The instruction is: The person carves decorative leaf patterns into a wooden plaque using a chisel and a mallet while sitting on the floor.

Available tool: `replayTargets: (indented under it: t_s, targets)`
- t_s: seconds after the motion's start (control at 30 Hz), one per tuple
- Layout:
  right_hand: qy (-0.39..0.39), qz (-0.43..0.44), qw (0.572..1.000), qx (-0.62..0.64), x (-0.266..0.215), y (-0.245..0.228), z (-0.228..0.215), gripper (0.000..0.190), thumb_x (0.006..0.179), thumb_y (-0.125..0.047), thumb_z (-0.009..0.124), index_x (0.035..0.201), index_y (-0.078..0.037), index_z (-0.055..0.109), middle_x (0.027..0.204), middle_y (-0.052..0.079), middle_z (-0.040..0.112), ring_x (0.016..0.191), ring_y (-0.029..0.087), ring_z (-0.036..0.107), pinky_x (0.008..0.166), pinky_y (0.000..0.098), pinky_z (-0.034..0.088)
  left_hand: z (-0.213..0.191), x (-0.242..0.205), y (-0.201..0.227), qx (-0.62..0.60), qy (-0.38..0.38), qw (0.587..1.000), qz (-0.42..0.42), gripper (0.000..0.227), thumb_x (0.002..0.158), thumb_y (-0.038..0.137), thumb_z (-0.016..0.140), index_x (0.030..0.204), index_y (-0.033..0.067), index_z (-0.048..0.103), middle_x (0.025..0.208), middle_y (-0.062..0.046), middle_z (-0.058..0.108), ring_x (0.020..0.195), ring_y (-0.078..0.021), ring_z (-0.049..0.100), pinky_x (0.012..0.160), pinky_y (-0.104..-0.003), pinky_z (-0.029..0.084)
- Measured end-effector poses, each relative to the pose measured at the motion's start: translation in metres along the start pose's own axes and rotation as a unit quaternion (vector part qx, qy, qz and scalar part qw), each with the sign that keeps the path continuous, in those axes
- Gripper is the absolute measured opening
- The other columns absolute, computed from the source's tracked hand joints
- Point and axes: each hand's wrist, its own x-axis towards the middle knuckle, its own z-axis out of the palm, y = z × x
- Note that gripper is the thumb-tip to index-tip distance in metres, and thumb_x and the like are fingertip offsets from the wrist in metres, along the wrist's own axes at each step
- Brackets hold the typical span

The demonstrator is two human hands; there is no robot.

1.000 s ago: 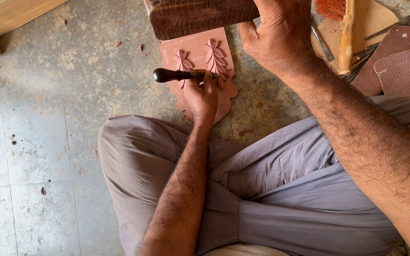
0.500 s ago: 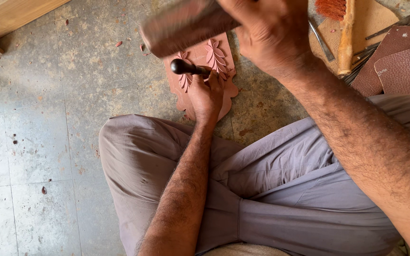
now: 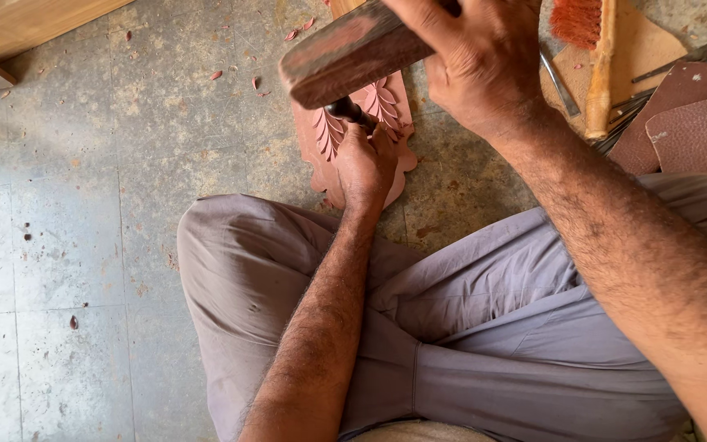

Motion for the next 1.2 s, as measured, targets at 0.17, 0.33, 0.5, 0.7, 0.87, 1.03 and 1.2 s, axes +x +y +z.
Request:
replayTargets:
  t_s: [0.17,0.33,0.5,0.7,0.87,1.03,1.2]
  targets:
    - [0.053,0.101,0.993,-0.022,-0.019,0.016,0.029,0.083,0.074,0.001,0.088,0.147,-0.021,0.055,0.131,0.008,0.067,0.117,0.032,0.063,0.101,0.0568,0.048,-0.011,0.007,0.009,-0.023,-0.001,0.999,-0.042,0.012,0.098,0.011,0.062,0.107,0.0029,0.063,0.078,-0.013,0.073,0.068,-0.0215,0.073,0.063,-0.038,0.059]
    - [-0.155,0.583,0.797,0.039,-0.055,0.055,0.040,0.075,0.079,-0.006,0.085,0.146,-0.020,0.054,0.135,0.015,0.058,0.124,0.031,0.059,0.101,0.0509,0.052,-0.036,0.015,0.018,-0.068,0.026,0.997,-0.012,0.006,0.102,0.009,0.064,0.104,0.0037,0.064,0.081,-0.013,0.073,0.070,-0.0265,0.073,0.063,-0.041,0.056]
    - [-0.197,0.661,0.722,0.052,-0.074,0.064,0.033,0.072,0.078,-0.010,0.089,0.140,-0.006,0.052,0.132,0.017,0.060,0.125,0.029,0.058,0.109,0.0439,0.044,-0.053,0.020,0.016,0.093,0.006,0.990,0.105,0.030,0.080,0.006,0.074,0.109,0.0117,0.069,0.112,-0.009,0.074,0.095,-0.0257,0.073,0.076,-0.039,0.061]
    - [-0.362,0.546,0.755,0.024,-0.022,0.000,0.021,0.059,0.099,-0.060,0.065,0.124,-0.008,0.071,0.121,0.014,0.065,0.114,0.029,0.063,0.098,0.0507,0.050,-0.033,0.026,0.007,0.174,0.016,0.965,0.196,0.030,0.081,0.012,0.076,0.110,0.0203,0.076,0.131,-0.010,0.068,0.121,-0.0292,0.063,0.105,-0.045,0.051]
    - [-0.392,0.592,0.623,0.328,-0.053,-0.069,0.022,0.057,0.095,-0.056,0.068,0.102,0.000,0.070,0.094,0.013,0.067,0.087,0.020,0.066,0.090,0.0416,0.054,-0.033,0.016,0.014,0.211,-0.004,0.958,0.195,0.020,0.087,0.013,0.079,0.105,0.0195,0.075,0.139,-0.008,0.060,0.138,-0.0303,0.052,0.113,-0.049,0.046]
    - [-0.301,0.556,0.720,0.288,-0.086,-0.071,0.026,0.020,0.092,-0.026,0.068,0.102,-0.009,0.066,0.087,0.006,0.065,0.069,0.017,0.065,0.058,0.0409,0.059,-0.019,0.020,0.008,0.196,0.024,0.975,0.101,0.070,0.064,0.028,0.089,0.130,0.0132,0.070,0.136,-0.018,0.055,0.122,-0.0349,0.053,0.096,-0.051,0.051]
    - [-0.312,0.449,0.834,0.073,-0.091,-0.074,0.006,0.016,0.093,-0.014,0.069,0.101,0.000,0.067,0.077,0.013,0.066,0.069,0.026,0.064,0.063,0.0442,0.051,-0.013,0.018,-0.022,0.187,-0.129,0.959,-0.171,0.037,0.091,0.027,0.080,0.118,0.0045,0.067,0.089,-0.009,0.073,0.074,-0.0173,0.070,0.060,-0.034,0.056]
